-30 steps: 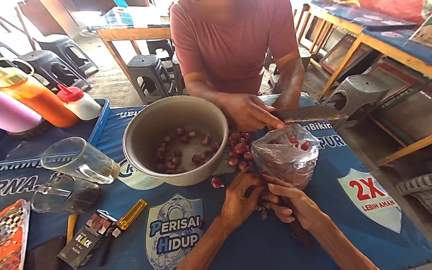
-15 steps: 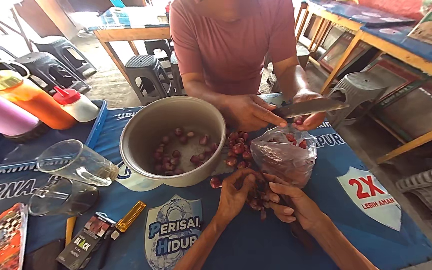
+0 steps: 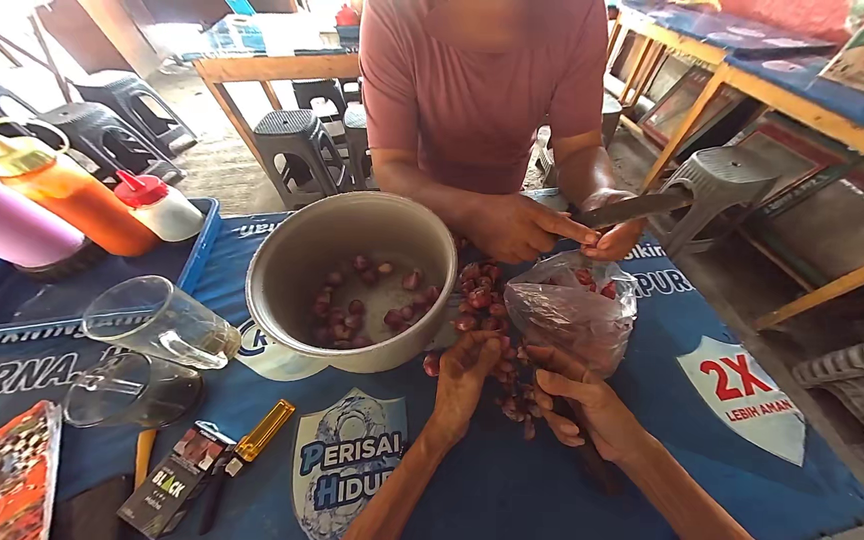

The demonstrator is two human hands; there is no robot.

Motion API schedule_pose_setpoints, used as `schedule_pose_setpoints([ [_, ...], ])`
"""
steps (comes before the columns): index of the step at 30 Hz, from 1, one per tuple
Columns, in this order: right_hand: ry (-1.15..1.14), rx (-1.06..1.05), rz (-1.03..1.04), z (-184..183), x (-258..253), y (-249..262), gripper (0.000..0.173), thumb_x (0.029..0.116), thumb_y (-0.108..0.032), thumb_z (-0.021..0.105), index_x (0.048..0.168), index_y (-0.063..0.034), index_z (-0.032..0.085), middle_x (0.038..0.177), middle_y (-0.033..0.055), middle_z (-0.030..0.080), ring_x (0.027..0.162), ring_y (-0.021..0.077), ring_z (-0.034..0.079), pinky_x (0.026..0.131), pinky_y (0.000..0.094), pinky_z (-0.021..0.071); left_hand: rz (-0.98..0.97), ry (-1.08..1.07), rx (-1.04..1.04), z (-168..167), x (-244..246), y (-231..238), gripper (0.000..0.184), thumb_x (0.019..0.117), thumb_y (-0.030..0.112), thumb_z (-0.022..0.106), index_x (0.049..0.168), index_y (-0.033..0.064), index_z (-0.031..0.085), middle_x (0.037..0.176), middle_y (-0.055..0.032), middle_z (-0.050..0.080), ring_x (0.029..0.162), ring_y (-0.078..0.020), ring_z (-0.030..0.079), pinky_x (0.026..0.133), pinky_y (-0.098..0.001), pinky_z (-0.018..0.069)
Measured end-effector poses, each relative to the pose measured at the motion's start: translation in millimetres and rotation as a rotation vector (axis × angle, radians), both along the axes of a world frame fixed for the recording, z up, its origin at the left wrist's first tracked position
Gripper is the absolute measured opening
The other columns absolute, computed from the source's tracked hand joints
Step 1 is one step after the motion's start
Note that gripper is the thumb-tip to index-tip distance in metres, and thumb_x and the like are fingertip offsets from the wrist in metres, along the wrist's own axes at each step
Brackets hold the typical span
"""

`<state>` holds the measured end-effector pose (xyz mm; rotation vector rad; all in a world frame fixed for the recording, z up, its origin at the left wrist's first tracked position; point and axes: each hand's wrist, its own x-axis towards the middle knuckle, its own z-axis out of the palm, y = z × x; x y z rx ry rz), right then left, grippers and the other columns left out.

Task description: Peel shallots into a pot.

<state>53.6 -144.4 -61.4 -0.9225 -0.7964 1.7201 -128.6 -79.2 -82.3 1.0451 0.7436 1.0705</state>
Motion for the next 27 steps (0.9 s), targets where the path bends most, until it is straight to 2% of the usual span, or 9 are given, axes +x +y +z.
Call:
schedule_pose_setpoints([
  [5, -0.087, 0.044, 0.037, -1.4, -2.1, 0.4, 0.054, 0.1024, -0.013, 0.05, 0.156, -0.0132, 0.041, 0.072, 0.0016, 0.061, 0.044, 0.0054, 0.052, 0.038, 0.0184, 0.0451, -0.034, -0.017, 0.013, 0.1, 0.0, -1.2, 0.016, 0.1055, 0.007, 0.049, 0.108, -0.0037, 0.061, 0.086, -0.0063, 0.073, 0.071, -0.0125, 0.07, 0.067, -0.0265, 0.0603],
  [8, -0.133, 0.032, 0.001, 0.5, -3.7, 0.0, 0.053, 0.1028, -0.013, 0.05, 0.156, -0.0115, 0.042, 0.073, 0.0014, 0.062, 0.044, 0.0051, 0.051, 0.038, 0.0185, 0.0446, -0.042, 0.026, 0.078, 0.8, 1.2, -4.3, 0.013, 0.1039, 0.006, 0.053, 0.108, -0.0038, 0.06, 0.086, -0.0047, 0.074, 0.072, -0.0121, 0.072, 0.068, -0.0275, 0.0614],
  [12, -0.141, 0.003, -0.025, 0.1, -3.1, 0.6, 0.049, 0.1035, -0.014, 0.049, 0.153, -0.0099, 0.047, 0.076, 0.0028, 0.064, 0.045, 0.0055, 0.051, 0.038, 0.0187, 0.0447, -0.064, 0.077, 0.137, 0.0, 2.8, -8.7, 0.018, 0.096, 0.004, 0.066, 0.112, -0.0045, 0.061, 0.085, -0.0021, 0.073, 0.074, -0.01, 0.071, 0.07, -0.0265, 0.0609],
  [16, -0.094, -0.023, 0.007, 1.7, -1.1, 1.2, 0.051, 0.1045, -0.016, 0.045, 0.155, -0.0144, 0.043, 0.076, 0.0016, 0.063, 0.044, 0.0042, 0.049, 0.037, 0.0172, 0.0423, -0.089, 0.028, 0.106, -0.9, 2.0, -6.3, 0.018, 0.1002, 0.002, 0.058, 0.116, -0.0068, 0.058, 0.092, -0.0069, 0.075, 0.082, -0.0171, 0.075, 0.079, -0.0339, 0.0639],
  [19, -0.106, 0.03, 0.011, 0.5, -1.0, 0.5, 0.054, 0.1038, -0.014, 0.046, 0.157, -0.0131, 0.039, 0.077, 0.0023, 0.063, 0.045, 0.0051, 0.051, 0.038, 0.0177, 0.0436, -0.1, 0.022, 0.086, 0.8, 0.5, -5.6, 0.021, 0.1028, 0.002, 0.052, 0.122, -0.0082, 0.055, 0.099, -0.0102, 0.075, 0.089, -0.0197, 0.076, 0.084, -0.0366, 0.0637],
  [22, -0.117, 0.065, 0.024, -0.5, -1.8, -0.9, 0.055, 0.1031, -0.012, 0.048, 0.157, -0.0123, 0.039, 0.08, 0.0031, 0.065, 0.045, 0.0051, 0.052, 0.038, 0.0176, 0.0445, -0.077, 0.024, 0.085, 1.7, 1.1, -6.0, 0.02, 0.1024, 0.001, 0.053, 0.121, -0.0072, 0.056, 0.098, -0.0085, 0.075, 0.088, -0.0181, 0.076, 0.083, -0.0351, 0.0637],
  [27, -0.151, 0.07, 0.071, 1.3, -3.7, -1.2, 0.056, 0.1028, -0.012, 0.049, 0.158, -0.0148, 0.038, 0.077, 0.0014, 0.062, 0.046, 0.005, 0.052, 0.039, 0.0178, 0.0448, 0.001, -0.011, 0.1, -4.3, 2.9, -4.8, 0.018, 0.0968, -0.002, 0.062, 0.114, -0.0067, 0.06, 0.093, -0.0066, 0.074, 0.082, -0.0145, 0.074, 0.079, -0.0312, 0.0628],
])
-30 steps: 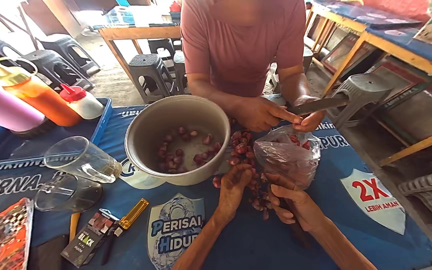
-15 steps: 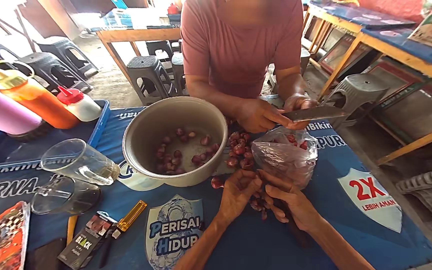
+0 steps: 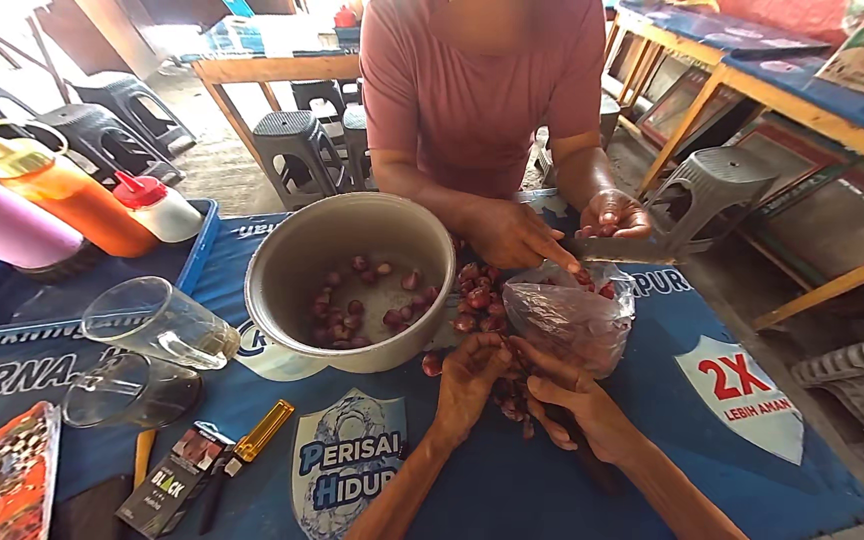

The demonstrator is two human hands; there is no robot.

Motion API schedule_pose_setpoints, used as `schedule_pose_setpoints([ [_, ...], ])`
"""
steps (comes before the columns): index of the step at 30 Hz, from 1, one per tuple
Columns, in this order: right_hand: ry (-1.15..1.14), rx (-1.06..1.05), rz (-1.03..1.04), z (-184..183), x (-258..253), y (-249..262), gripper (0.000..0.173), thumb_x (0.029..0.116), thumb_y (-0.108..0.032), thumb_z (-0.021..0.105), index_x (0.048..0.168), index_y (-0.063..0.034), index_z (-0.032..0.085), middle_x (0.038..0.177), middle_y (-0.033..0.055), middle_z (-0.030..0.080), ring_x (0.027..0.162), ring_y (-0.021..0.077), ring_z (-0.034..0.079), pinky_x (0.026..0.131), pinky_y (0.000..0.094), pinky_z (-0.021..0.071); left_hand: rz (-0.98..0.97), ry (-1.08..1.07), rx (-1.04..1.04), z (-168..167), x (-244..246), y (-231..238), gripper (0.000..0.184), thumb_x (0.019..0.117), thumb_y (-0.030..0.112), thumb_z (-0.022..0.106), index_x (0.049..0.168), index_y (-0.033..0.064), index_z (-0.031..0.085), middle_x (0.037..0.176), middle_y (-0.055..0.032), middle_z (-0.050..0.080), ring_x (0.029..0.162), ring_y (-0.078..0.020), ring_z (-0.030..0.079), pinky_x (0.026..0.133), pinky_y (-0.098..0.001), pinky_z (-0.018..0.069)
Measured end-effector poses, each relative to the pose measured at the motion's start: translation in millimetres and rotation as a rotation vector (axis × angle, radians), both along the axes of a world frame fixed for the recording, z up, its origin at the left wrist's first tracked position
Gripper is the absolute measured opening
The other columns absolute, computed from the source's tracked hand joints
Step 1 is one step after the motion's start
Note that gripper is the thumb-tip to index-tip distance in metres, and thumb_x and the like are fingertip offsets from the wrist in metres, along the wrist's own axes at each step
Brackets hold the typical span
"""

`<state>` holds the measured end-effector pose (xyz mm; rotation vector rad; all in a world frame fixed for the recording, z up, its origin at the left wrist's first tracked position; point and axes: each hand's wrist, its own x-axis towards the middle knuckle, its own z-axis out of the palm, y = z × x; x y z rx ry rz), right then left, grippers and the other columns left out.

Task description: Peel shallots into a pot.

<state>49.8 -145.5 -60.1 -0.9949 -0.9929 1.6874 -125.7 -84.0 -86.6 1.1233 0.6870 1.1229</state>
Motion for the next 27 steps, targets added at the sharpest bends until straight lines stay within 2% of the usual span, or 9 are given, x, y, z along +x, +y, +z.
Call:
schedule_pose_setpoints([
  [5, -0.017, -0.023, 0.0, 0, 1, 0, 0.056, 0.103, -0.012, 0.047, 0.158, -0.0136, 0.039, 0.07, 0.0001, 0.06, 0.043, 0.0042, 0.049, 0.037, 0.0177, 0.0433, 0.082, -0.001, 0.039, -1, 1, -1, 0.013, 0.091, -0.003, 0.069, 0.104, -0.0041, 0.066, 0.089, -0.0034, 0.074, 0.08, -0.0109, 0.073, 0.078, -0.0283, 0.0621],
  [9, -0.049, -0.051, -0.041, 2, -1, 0, 0.052, 0.1035, -0.013, 0.048, 0.156, -0.0109, 0.043, 0.067, -0.0006, 0.059, 0.041, 0.0044, 0.047, 0.036, 0.0182, 0.0421, 0.1, 0.019, 0.062, -3, 1, -2, 0.012, 0.09, -0.003, 0.07, 0.102, -0.0043, 0.068, 0.088, -0.0035, 0.075, 0.079, -0.0106, 0.072, 0.077, -0.0276, 0.0619],
  [12, -0.061, -0.088, -0.068, 2, 0, 0, 0.051, 0.1037, -0.015, 0.047, 0.154, -0.0104, 0.045, 0.065, -0.0014, 0.057, 0.04, 0.0049, 0.047, 0.036, 0.019, 0.0422, 0.079, 0.047, 0.066, -2, 1, -2, 0.014, 0.0911, -0.001, 0.07, 0.105, -0.0049, 0.068, 0.09, -0.0041, 0.074, 0.081, -0.0101, 0.072, 0.079, -0.027, 0.0612],
  [17, 0.151, -0.184, 0.025, -1, 9, 4, 0.055, 0.1048, -0.02, 0.041, 0.159, -0.019, 0.034, 0.067, -0.0035, 0.053, 0.042, 0.0027, 0.047, 0.036, 0.0157, 0.0407, -0.022, 0.047, -0.037, 4, -3, 2, 0.023, 0.1005, 0.0, 0.055, 0.12, -0.0085, 0.064, 0.101, -0.0091, 0.074, 0.089, -0.0149, 0.073, 0.086, -0.0315, 0.0613],
  [20, 0.052, -0.127, -0.044, 0, 4, 3, 0.054, 0.1046, -0.018, 0.044, 0.158, -0.0151, 0.039, 0.068, -0.0014, 0.055, 0.043, 0.0046, 0.047, 0.036, 0.0176, 0.0414, -0.05, 0.04, -0.082, 5, -3, 2, 0.028, 0.1005, -0.001, 0.055, 0.126, -0.0095, 0.062, 0.107, -0.0104, 0.073, 0.094, -0.0147, 0.073, 0.09, -0.0314, 0.06],
  [23, -0.007, -0.051, -0.058, -2, 2, 2, 0.053, 0.1042, -0.014, 0.046, 0.157, -0.0133, 0.04, 0.068, -0.0005, 0.057, 0.042, 0.0051, 0.048, 0.037, 0.0184, 0.0424, -0.044, 0.02, -0.106, 6, -3, 2, 0.027, 0.0979, -0.002, 0.059, 0.123, -0.0089, 0.062, 0.105, -0.0084, 0.074, 0.092, -0.0137, 0.072, 0.089, -0.0307, 0.06],
  [27, -0.02, -0.023, -0.031, -2, 1, 1, 0.058, 0.1027, -0.013, 0.047, 0.159, -0.0136, 0.036, 0.07, 0.0, 0.059, 0.042, 0.0049, 0.049, 0.037, 0.0185, 0.0433, -0.053, -0.018, -0.17, 7, -4, 3, 0.026, 0.1009, -0.001, 0.053, 0.124, -0.0098, 0.06, 0.102, -0.0096, 0.073, 0.088, -0.0159, 0.073, 0.085, -0.0323, 0.0616],
])
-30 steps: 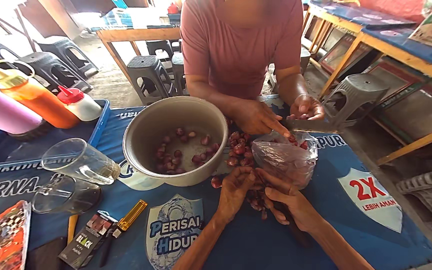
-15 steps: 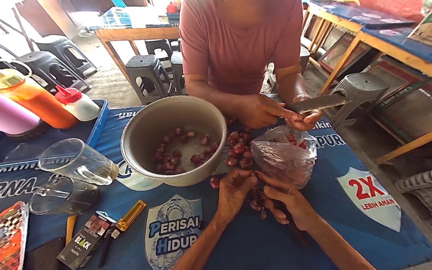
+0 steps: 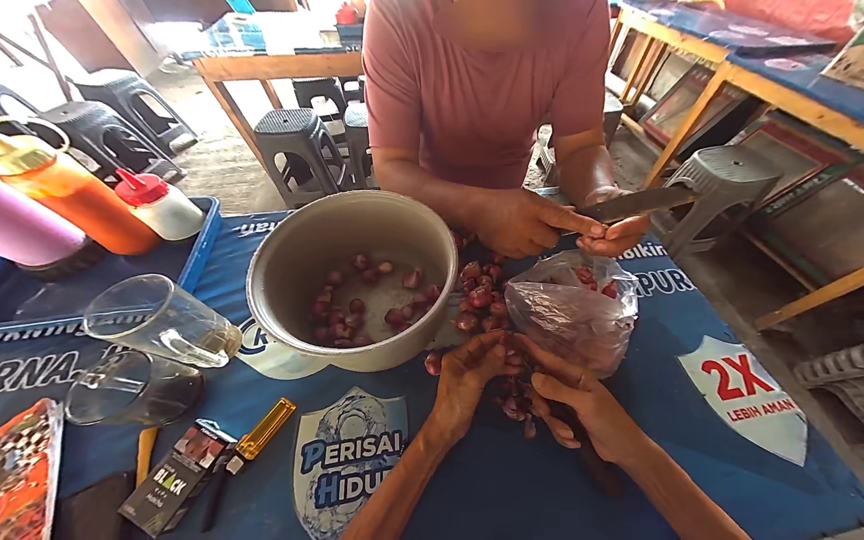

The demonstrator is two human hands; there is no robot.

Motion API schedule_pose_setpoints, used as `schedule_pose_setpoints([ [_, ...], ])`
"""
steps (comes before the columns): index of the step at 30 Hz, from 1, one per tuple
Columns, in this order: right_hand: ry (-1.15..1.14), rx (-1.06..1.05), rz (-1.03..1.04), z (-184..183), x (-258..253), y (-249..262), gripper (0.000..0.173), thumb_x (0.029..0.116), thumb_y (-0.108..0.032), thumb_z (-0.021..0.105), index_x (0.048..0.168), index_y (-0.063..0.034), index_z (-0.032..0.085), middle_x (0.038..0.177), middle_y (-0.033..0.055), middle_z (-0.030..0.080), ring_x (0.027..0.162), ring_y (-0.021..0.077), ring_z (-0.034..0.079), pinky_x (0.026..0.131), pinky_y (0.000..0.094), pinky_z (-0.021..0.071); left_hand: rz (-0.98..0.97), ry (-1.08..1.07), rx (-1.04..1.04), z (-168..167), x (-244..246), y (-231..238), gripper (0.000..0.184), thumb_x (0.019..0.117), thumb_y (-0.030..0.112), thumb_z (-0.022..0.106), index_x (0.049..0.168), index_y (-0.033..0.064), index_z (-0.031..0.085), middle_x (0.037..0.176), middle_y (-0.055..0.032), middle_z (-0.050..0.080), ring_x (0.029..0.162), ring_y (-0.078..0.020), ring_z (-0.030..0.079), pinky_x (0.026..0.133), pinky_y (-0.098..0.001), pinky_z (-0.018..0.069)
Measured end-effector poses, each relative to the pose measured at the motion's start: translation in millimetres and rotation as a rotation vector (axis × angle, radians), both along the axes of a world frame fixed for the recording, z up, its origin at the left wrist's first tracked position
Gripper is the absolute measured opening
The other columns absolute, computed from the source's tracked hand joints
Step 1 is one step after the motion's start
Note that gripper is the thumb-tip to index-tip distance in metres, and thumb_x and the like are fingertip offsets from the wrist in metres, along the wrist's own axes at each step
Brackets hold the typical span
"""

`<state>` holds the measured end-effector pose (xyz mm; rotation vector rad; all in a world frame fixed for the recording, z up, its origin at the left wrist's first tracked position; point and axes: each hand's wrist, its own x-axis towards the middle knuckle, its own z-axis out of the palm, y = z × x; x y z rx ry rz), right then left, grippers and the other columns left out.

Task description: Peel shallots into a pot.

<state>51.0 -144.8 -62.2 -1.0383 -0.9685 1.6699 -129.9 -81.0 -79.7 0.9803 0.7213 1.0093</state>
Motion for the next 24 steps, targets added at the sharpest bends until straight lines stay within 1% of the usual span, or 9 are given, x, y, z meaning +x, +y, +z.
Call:
schedule_pose_setpoints([
  [4, -0.036, 0.032, 0.031, 0.5, -0.7, -0.7, 0.061, 0.1031, -0.012, 0.05, 0.161, -0.015, 0.032, 0.075, 0.0001, 0.06, 0.044, 0.0056, 0.05, 0.038, 0.019, 0.0452, 0.003, -0.019, -0.023, 0.2, 0.0, 1.2, 0.026, 0.1031, 0.001, 0.049, 0.124, -0.0099, 0.059, 0.099, -0.0103, 0.073, 0.084, -0.0165, 0.074, 0.082, -0.0326, 0.0622],
  [8, -0.073, 0.07, 0.038, 0.6, -0.1, -0.7, 0.062, 0.1026, -0.012, 0.05, 0.161, -0.0135, 0.031, 0.076, 0.0003, 0.06, 0.045, 0.006, 0.051, 0.039, 0.0192, 0.0455, 0.023, -0.016, -0.024, 0.9, 1.6, 0.1, 0.023, 0.103, 0.0, 0.05, 0.121, -0.0101, 0.06, 0.096, -0.01, 0.074, 0.082, -0.0166, 0.074, 0.08, -0.033, 0.063],
  [12, -0.11, 0.081, 0.04, 1.9, 0.3, -0.6, 0.062, 0.1028, -0.013, 0.051, 0.161, -0.0141, 0.032, 0.079, -0.0003, 0.063, 0.046, 0.0059, 0.052, 0.039, 0.0192, 0.0462, 0.032, -0.003, -0.017, 1.6, 3.0, -0.6, 0.021, 0.1027, 0.0, 0.051, 0.119, -0.0095, 0.061, 0.094, -0.0091, 0.074, 0.081, -0.0165, 0.074, 0.079, -0.0327, 0.0632],
  [14, -0.13, 0.087, 0.035, 2.5, -0.4, -0.7, 0.061, 0.103, -0.013, 0.051, 0.161, -0.0139, 0.033, 0.078, -0.0002, 0.062, 0.045, 0.0057, 0.05, 0.039, 0.0193, 0.0458, 0.024, 0.014, -0.008, 1.9, 2.2, -0.6, 0.021, 0.1028, 0.001, 0.051, 0.119, -0.0095, 0.06, 0.094, -0.0089, 0.074, 0.081, -0.0164, 0.074, 0.079, -0.0324, 0.0631],
  [18, -0.159, 0.087, -0.023, 1.5, -3.3, -2.4, 0.054, 0.1034, -0.011, 0.051, 0.157, -0.0096, 0.041, 0.075, -0.0006, 0.063, 0.043, 0.0055, 0.05, 0.038, 0.0195, 0.0449, 0.029, 0.018, 0.0, 1.7, 2.9, -1.5, 0.018, 0.1011, 0.0, 0.053, 0.115, -0.0085, 0.062, 0.09, -0.0081, 0.074, 0.078, -0.0161, 0.074, 0.077, -0.0322, 0.0634],
  [22, -0.194, 0.072, -0.064, 2.1, -4.1, -2.8, 0.049, 0.1039, -0.011, 0.05, 0.153, -0.0088, 0.047, 0.078, 0.0002, 0.065, 0.043, 0.0052, 0.049, 0.038, 0.0196, 0.0446, 0.031, 0.04, 0.0, 2.8, 3.7, -2.5, 0.019, 0.1005, -0.001, 0.054, 0.115, -0.0091, 0.062, 0.09, -0.0082, 0.074, 0.078, -0.0159, 0.074, 0.077, -0.0315, 0.0633],
  [24, -0.162, 0.018, -0.062, 3.9, -2.9, -1.7, 0.05, 0.1043, -0.013, 0.048, 0.154, -0.0101, 0.046, 0.072, -0.0008, 0.06, 0.042, 0.0055, 0.047, 0.037, 0.0195, 0.0432, 0.023, 0.045, 0.005, 2.8, 3.2, -2.2, 0.021, 0.101, -0.001, 0.053, 0.117, -0.0095, 0.062, 0.091, -0.0085, 0.074, 0.079, -0.0158, 0.074, 0.078, -0.0315, 0.0631],
])
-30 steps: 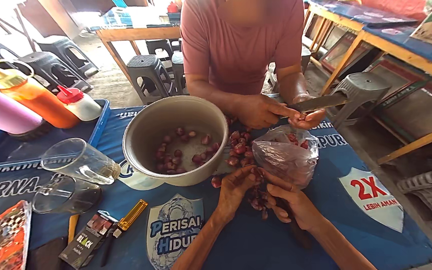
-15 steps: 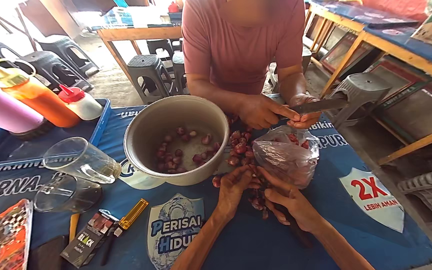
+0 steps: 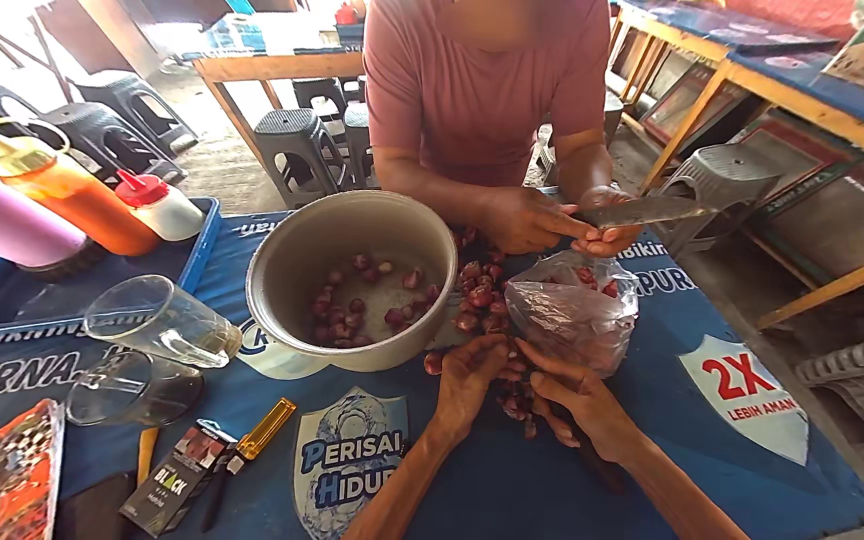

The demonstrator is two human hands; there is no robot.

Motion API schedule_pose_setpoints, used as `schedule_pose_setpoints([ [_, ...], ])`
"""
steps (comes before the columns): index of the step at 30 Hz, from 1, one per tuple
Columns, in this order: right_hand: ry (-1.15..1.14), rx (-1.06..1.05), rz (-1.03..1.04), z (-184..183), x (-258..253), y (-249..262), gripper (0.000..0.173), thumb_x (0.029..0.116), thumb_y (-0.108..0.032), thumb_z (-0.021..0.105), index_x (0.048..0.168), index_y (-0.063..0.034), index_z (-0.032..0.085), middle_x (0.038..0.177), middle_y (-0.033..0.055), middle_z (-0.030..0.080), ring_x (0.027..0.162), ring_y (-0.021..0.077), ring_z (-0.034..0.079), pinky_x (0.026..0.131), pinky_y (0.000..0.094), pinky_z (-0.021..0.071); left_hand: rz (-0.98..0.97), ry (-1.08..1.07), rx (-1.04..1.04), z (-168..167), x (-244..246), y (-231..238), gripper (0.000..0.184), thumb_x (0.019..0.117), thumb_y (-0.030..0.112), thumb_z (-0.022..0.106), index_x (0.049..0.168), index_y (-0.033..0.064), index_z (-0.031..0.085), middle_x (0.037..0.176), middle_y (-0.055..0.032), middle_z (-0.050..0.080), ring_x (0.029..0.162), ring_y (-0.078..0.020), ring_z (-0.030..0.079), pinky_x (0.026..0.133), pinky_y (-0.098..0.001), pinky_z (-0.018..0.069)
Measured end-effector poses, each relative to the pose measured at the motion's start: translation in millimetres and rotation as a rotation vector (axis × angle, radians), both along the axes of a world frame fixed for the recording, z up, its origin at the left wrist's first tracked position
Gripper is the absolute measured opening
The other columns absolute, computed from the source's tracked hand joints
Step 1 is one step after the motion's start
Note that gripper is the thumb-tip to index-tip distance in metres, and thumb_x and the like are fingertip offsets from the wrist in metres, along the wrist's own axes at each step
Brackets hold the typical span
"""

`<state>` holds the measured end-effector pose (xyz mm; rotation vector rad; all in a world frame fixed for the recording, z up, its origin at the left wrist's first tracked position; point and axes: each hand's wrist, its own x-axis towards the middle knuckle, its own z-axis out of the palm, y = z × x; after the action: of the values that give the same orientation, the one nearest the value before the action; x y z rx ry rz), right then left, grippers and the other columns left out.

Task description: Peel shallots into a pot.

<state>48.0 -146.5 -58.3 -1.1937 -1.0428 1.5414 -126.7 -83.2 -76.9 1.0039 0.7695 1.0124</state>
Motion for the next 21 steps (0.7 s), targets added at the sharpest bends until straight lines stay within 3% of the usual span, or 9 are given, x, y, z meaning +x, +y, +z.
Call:
schedule_pose_setpoints([
  [2, 0.103, -0.08, 0.024, 1, 4, 2, 0.053, 0.1048, -0.015, 0.044, 0.158, -0.012, 0.04, 0.065, -0.0016, 0.055, 0.04, 0.0053, 0.046, 0.035, 0.0194, 0.0409, -0.016, 0.0, 0.006, -1, -1, 1, 0.022, 0.1015, 0.0, 0.053, 0.119, -0.0094, 0.062, 0.094, -0.0094, 0.074, 0.081, -0.016, 0.074, 0.079, -0.0318, 0.0629],
  [5, 0.225, -0.127, 0.08, 0, 10, 4, 0.057, 0.1049, -0.018, 0.041, 0.161, -0.0167, 0.032, 0.066, -0.0028, 0.052, 0.041, 0.0043, 0.046, 0.035, 0.018, 0.0405, -0.03, -0.008, 0.01, -2, -1, 2, 0.023, 0.1021, 0.0, 0.052, 0.12, -0.0096, 0.062, 0.096, -0.0102, 0.074, 0.082, -0.0165, 0.074, 0.08, -0.032, 0.0627],
  [10, 0.166, -0.042, 0.125, -1, 8, 2, 0.061, 0.1033, -0.015, 0.046, 0.162, -0.0173, 0.029, 0.07, -0.0016, 0.057, 0.042, 0.0045, 0.047, 0.036, 0.018, 0.0419, -0.006, 0.002, 0.038, -1, 0, -1, 0.02, 0.1005, -0.001, 0.054, 0.117, -0.0088, 0.062, 0.093, -0.0084, 0.074, 0.081, -0.0156, 0.074, 0.08, -0.0316, 0.0631],
  [16, 0.078, -0.014, 0.083, -1, 2, 1, 0.058, 0.1038, -0.012, 0.047, 0.16, -0.0134, 0.035, 0.074, -0.0002, 0.061, 0.043, 0.0051, 0.048, 0.037, 0.0188, 0.0432, 0.031, 0.017, 0.085, -4, 2, -2, 0.015, 0.0972, -0.004, 0.057, 0.11, -0.0078, 0.063, 0.09, -0.0066, 0.074, 0.079, -0.0138, 0.074, 0.079, -0.0301, 0.063],
  [21, 0.013, -0.038, 0.013, -1, 3, 2, 0.052, 0.105, -0.014, 0.047, 0.157, -0.0108, 0.042, 0.073, -0.0011, 0.06, 0.041, 0.0047, 0.046, 0.036, 0.0189, 0.0421, 0.035, 0.054, 0.132, -6, 4, -5, 0.018, 0.0964, -0.001, 0.062, 0.112, -0.0083, 0.064, 0.092, -0.0076, 0.074, 0.081, -0.014, 0.074, 0.079, -0.0303, 0.063],
])
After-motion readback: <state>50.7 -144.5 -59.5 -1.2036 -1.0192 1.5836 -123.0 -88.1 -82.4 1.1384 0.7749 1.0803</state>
